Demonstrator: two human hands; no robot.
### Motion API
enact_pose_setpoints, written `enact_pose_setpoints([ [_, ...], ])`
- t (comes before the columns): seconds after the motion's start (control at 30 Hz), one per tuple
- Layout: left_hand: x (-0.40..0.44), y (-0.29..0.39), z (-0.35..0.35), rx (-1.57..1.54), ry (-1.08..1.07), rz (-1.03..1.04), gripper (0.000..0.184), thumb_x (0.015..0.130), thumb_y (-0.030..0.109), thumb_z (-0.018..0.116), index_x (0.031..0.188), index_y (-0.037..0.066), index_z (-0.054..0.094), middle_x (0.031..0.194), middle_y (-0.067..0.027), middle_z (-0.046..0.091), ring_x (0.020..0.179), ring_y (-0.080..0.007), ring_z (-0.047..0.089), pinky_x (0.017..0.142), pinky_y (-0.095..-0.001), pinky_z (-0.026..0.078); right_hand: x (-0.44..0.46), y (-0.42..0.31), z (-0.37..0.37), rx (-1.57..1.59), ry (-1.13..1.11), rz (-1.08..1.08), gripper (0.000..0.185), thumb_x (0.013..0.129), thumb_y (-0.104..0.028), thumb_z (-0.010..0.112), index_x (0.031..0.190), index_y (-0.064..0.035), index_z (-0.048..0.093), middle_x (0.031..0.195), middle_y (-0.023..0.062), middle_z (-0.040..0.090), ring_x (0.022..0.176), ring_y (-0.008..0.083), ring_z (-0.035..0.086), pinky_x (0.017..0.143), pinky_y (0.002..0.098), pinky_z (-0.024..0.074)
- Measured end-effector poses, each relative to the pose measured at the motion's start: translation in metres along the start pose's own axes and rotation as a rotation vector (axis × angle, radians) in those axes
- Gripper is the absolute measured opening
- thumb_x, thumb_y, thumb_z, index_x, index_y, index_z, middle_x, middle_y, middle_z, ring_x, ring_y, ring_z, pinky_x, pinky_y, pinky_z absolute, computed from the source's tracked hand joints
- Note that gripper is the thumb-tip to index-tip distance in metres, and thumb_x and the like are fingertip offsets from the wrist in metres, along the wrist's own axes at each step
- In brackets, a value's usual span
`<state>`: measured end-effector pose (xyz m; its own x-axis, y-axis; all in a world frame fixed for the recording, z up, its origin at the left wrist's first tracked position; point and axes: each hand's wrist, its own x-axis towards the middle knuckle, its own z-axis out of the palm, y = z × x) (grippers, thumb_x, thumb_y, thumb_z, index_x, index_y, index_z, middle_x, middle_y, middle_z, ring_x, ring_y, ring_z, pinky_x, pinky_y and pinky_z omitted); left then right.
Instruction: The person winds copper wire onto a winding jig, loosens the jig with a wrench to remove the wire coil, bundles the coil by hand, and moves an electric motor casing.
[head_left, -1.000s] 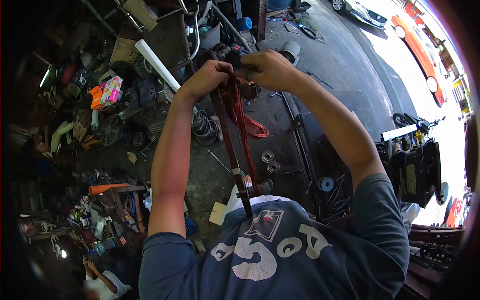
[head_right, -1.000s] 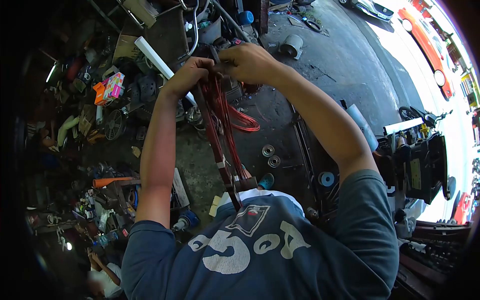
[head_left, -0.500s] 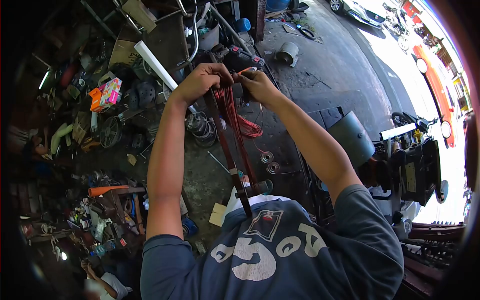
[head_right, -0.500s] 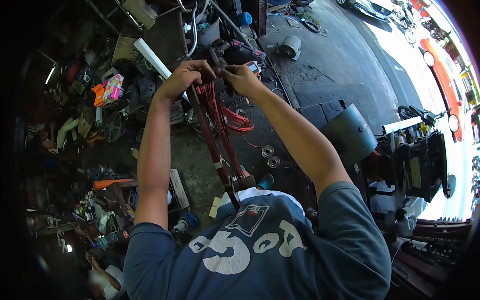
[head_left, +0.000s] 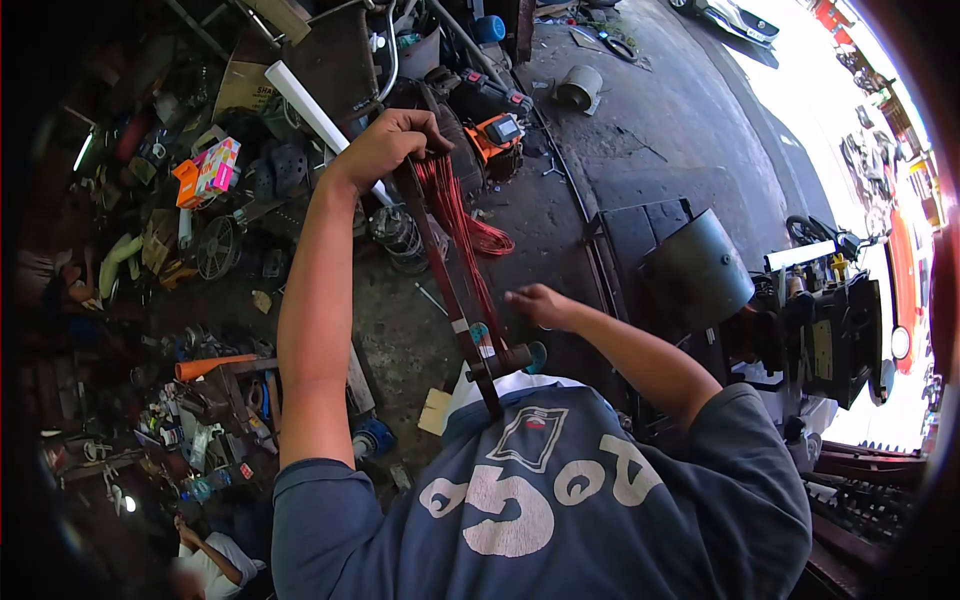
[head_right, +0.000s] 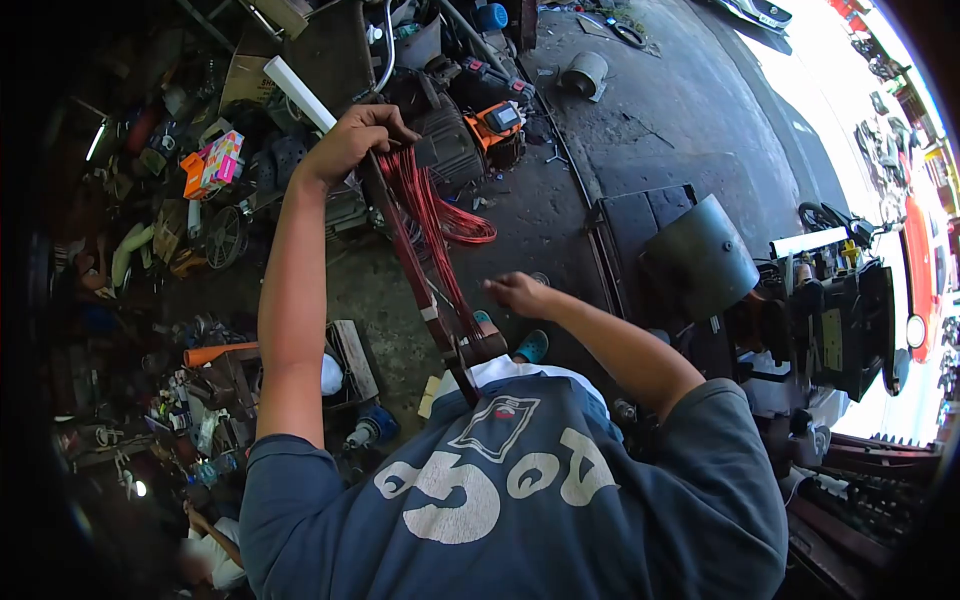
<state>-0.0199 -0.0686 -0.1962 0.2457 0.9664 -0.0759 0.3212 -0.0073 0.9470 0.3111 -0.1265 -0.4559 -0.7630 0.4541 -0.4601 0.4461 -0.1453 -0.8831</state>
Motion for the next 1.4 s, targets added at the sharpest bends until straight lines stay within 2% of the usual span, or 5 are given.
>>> enact_pose_setpoints([
  [0.17,-0.001,0.000,-0.002,-0.008,0.038,-0.005,0.014,0.079,0.001,0.048,0.081,0.002,0.061,0.093,-0.0067,0.074,0.088,-0.0068,0.063,0.076,-0.0215,0.046,-0.056,0.086,0.049,-0.470,-0.222,-0.120,0.043,0.105,-0.042,0.056,0.113,-0.0016,0.071,0.095,0.0207,0.073,0.089,0.0345,0.072,0.080,0.0444,0.0536],
  [0.43,0.009,-0.003,0.000,0.024,0.060,-0.010,0.012,0.079,0.002,0.048,0.078,0.004,0.060,0.089,-0.0056,0.074,0.074,-0.0034,0.056,0.067,-0.0213,0.043,-0.135,-0.118,0.022,-0.847,-0.461,-0.389,0.017,0.091,-0.025,0.064,0.095,-0.0081,0.067,0.088,0.0174,0.070,0.084,0.0385,0.069,0.071,0.0499,0.0539],
  [0.77,0.011,0.017,0.022,-0.079,0.038,0.046,0.014,0.075,0.001,0.049,0.080,0.003,0.062,0.083,-0.0039,0.071,0.077,-0.0067,0.061,0.068,-0.0223,0.046,-0.045,-0.290,-0.096,-0.897,0.333,-1.025,0.016,0.086,-0.016,0.073,0.086,-0.0028,0.063,0.074,0.0118,0.065,0.065,0.0285,0.062,0.060,0.0423,0.0486],
  [0.87,0.009,0.025,0.025,-0.098,0.008,0.023,0.017,0.074,0.000,0.049,0.083,0.002,0.063,0.079,0.0002,0.065,0.076,-0.0068,0.059,0.069,-0.0224,0.045,-0.005,-0.294,-0.117,-0.828,0.454,-0.633,0.024,0.088,-0.027,0.074,0.094,-0.0044,0.068,0.080,0.0132,0.070,0.070,0.0287,0.068,0.065,0.0399,0.0509],
  [1.4,0.012,0.007,0.007,-0.022,0.005,0.005,0.030,0.071,0.001,0.047,0.090,-0.001,0.071,0.099,-0.0075,0.073,0.091,-0.0098,0.064,0.083,-0.0240,0.049,0.040,-0.140,-0.066,0.022,0.137,-0.197,0.052,0.109,-0.050,0.048,0.092,-0.0026,0.063,0.071,-0.0036,0.049,0.067,0.0104,0.044,0.061,0.0322,0.0402],
])
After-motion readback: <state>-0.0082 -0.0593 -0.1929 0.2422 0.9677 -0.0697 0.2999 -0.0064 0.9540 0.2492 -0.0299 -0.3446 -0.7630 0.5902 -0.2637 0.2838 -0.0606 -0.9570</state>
